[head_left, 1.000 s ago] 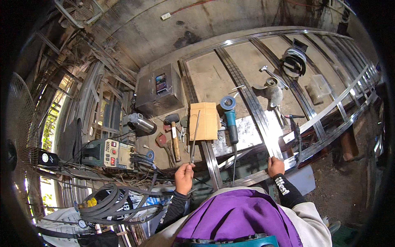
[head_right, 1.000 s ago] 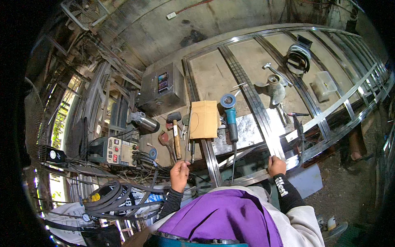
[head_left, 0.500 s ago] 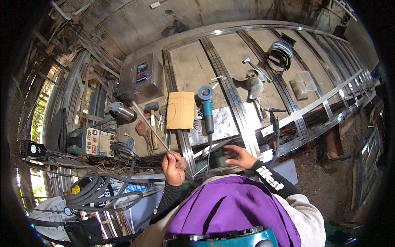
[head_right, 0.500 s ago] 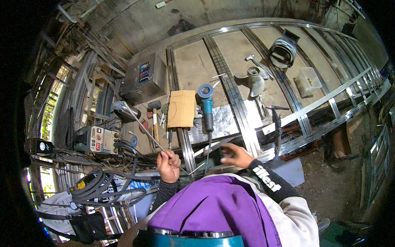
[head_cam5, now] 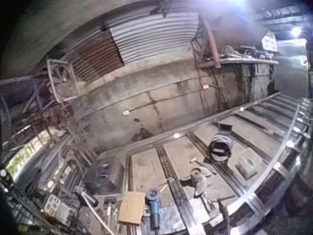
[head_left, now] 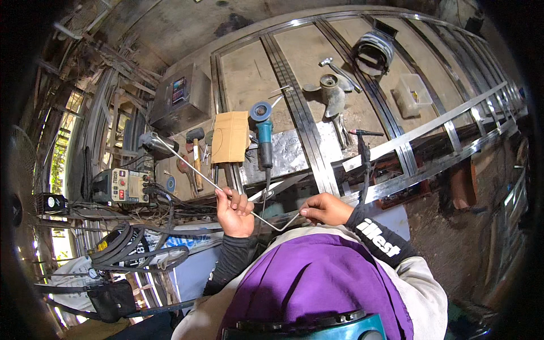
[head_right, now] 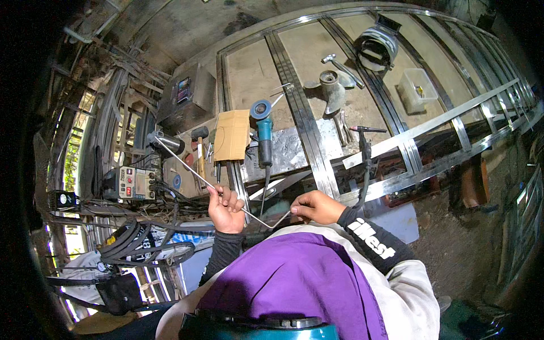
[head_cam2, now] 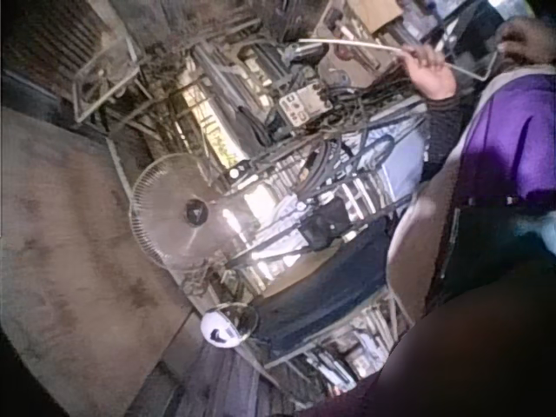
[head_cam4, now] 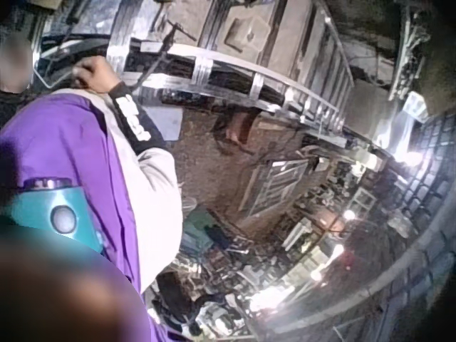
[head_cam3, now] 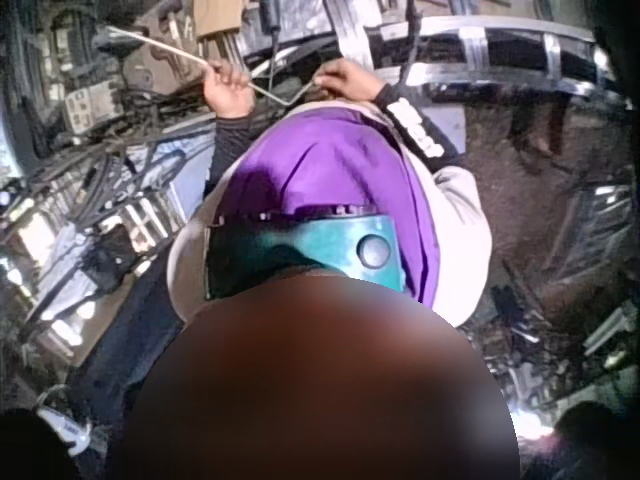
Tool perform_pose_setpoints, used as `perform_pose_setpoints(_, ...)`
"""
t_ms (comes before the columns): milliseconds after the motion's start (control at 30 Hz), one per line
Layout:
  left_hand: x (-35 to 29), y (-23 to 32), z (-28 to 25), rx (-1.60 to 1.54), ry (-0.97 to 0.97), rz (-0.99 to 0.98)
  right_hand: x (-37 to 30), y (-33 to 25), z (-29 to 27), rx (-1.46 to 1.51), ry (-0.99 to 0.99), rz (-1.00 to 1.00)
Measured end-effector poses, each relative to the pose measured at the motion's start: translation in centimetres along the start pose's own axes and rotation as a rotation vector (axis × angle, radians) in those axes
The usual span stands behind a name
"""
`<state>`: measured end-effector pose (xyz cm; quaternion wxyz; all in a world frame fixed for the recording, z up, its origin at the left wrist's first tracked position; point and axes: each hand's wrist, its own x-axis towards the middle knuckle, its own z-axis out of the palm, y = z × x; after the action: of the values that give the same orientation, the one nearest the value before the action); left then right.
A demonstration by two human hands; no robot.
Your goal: The person welds a metal frame on a workbench, repeatedly positioning metal bars, tack welding them, and using a hammer to adjust alignment. They handle a metal fan blade and a grinding tool, then continue welding and hammering the frame.
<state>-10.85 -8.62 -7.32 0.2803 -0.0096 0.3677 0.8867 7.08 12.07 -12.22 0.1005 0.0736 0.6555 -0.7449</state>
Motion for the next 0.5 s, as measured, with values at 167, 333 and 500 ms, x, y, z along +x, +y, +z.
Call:
perform_pose_setpoints(167, -0.9, -3.6, 0.4, 0.365, -0.042, 0.129, -1.2, 3.4, -1.0, 0.175, 0.037, 0.027)
perform_pose_setpoints(333, -2.1, -5.5, 2.1, 1.589, -0.013, 0.742, -3.0, 2.0, -0.7, 0.19, 0.279, -0.048)
perform_pose_setpoints(500, -3.2, -5.1, 5.8, 1.836, -0.843, 0.722, -3.3, 0.7, -1.7, 0.127, 0.327, -0.101)
